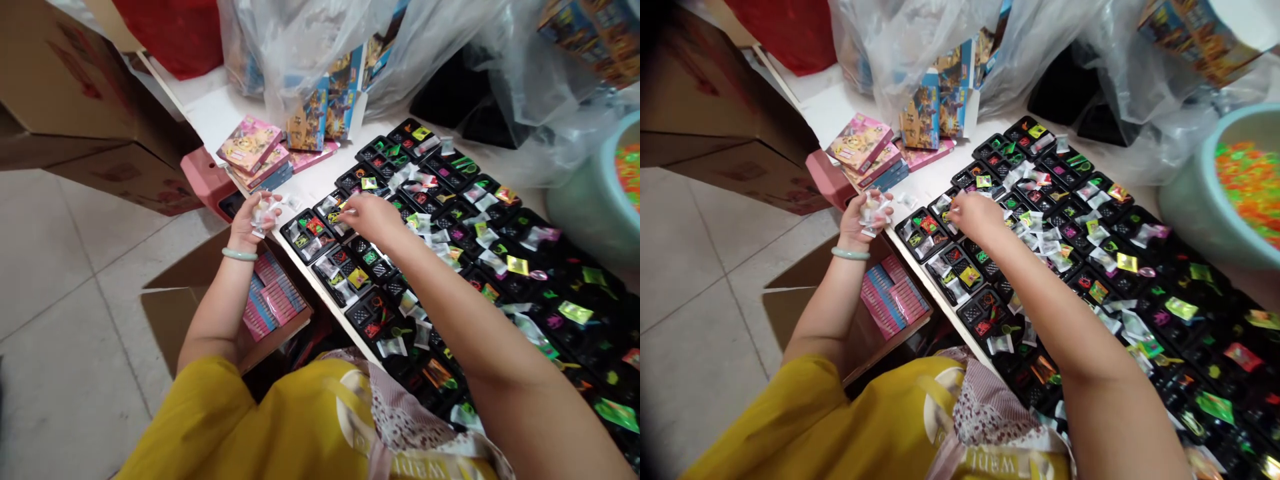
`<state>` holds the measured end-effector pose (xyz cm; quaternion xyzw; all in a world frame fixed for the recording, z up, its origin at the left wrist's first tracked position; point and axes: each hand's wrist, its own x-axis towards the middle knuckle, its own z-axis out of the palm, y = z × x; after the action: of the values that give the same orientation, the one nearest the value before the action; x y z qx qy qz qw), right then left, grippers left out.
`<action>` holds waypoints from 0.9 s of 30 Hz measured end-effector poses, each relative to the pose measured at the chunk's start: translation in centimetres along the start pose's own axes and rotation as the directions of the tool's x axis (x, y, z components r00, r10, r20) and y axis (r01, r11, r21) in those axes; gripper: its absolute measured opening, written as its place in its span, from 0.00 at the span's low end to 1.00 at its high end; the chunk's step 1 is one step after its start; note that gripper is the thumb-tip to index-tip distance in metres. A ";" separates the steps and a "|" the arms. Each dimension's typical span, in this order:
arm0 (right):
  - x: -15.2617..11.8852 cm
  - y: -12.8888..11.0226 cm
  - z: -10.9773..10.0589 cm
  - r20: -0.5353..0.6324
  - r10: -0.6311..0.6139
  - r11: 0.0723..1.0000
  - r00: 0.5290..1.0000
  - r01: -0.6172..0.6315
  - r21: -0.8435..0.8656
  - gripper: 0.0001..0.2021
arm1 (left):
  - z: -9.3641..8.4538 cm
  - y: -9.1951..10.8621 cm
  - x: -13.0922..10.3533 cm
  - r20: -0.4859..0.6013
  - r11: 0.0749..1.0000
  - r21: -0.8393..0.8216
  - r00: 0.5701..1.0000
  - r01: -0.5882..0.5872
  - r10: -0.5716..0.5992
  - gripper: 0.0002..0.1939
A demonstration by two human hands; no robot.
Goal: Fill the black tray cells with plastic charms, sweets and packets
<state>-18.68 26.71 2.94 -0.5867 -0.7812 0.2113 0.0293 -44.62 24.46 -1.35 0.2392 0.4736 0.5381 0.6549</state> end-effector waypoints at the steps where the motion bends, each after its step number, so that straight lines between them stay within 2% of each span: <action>1: 0.4 -0.9 0.0 0.008 -0.051 0.999 0.999 0.051 0.013 0.12 | -0.2 -0.1 -0.1 -0.001 1.000 -0.011 1.000 -0.022 0.022 0.19; 4: 2.6 -3.7 0.6 0.006 -0.172 0.985 0.985 0.172 -0.015 0.12 | -0.8 0.0 -0.4 -0.063 0.992 0.041 0.990 -0.121 0.123 0.19; 7: 5.5 -5.9 1.8 0.029 -0.251 0.960 0.968 0.252 -0.117 0.13 | -1.1 0.6 -0.4 -0.185 0.928 0.318 0.948 -0.193 0.260 0.16; 9: 7.2 -7.0 2.8 0.070 -0.297 0.936 0.952 0.305 -0.176 0.15 | -1.0 1.1 -0.3 -0.211 0.851 0.496 0.928 -0.169 0.307 0.14; 11: 8.5 -7.8 3.9 0.103 -0.318 0.918 0.942 0.333 -0.213 0.15 | -0.6 1.4 -0.1 -0.197 0.810 0.569 0.933 -0.141 0.300 0.14; 14: 9.3 -8.5 5.0 0.116 -0.297 0.919 0.948 0.317 -0.233 0.16 | 0.1 1.2 0.3 -0.163 0.840 0.525 0.953 -0.135 0.255 0.15; 16: 9.2 -8.5 5.0 0.113 -0.287 0.922 0.951 0.306 -0.238 0.17 | 0.2 0.8 0.4 -0.153 0.851 0.512 0.962 -0.117 0.224 0.16; 17: 9.1 -8.4 4.7 0.110 -0.290 0.921 0.951 0.308 -0.238 0.17 | 0.1 0.5 0.5 -0.146 0.827 0.550 0.962 -0.115 0.231 0.15; 18: 8.9 -8.0 4.3 0.105 -0.294 0.921 0.950 0.311 -0.236 0.17 | -0.1 0.3 0.6 -0.128 0.772 0.622 0.955 -0.131 0.266 0.14; 19: 8.7 -7.5 3.6 0.098 -0.293 0.922 0.951 0.308 -0.233 0.17 | -0.3 0.0 0.6 -0.088 0.679 0.715 0.942 -0.167 0.324 0.13; 21: 8.3 -5.7 1.8 0.061 -0.262 0.933 0.963 0.269 -0.237 0.16 | -0.8 -0.2 0.6 0.046 0.406 0.880 0.895 -0.246 0.444 0.10; 23: 8.2 -3.3 -0.1 0.003 -0.186 0.948 0.982 0.180 -0.262 0.15 | -1.1 -0.2 0.4 0.156 0.139 0.959 0.868 -0.248 0.471 0.11; 25: 8.4 -0.6 -1.6 -0.051 -0.121 0.949 0.991 0.100 -0.298 0.15 | -0.8 0.1 0.3 0.158 -0.066 0.987 0.894 -0.144 0.420 0.16; 27: 8.7 1.7 -2.4 -0.045 -0.097 0.938 0.994 0.076 -0.339 0.15 | 0.1 0.5 0.3 0.106 -0.255 0.967 0.931 -0.014 0.349 0.19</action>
<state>-19.15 35.89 2.74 -0.5543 -0.8296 0.0552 -0.0385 -44.78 24.90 -0.97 0.6666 0.7373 0.0800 0.0750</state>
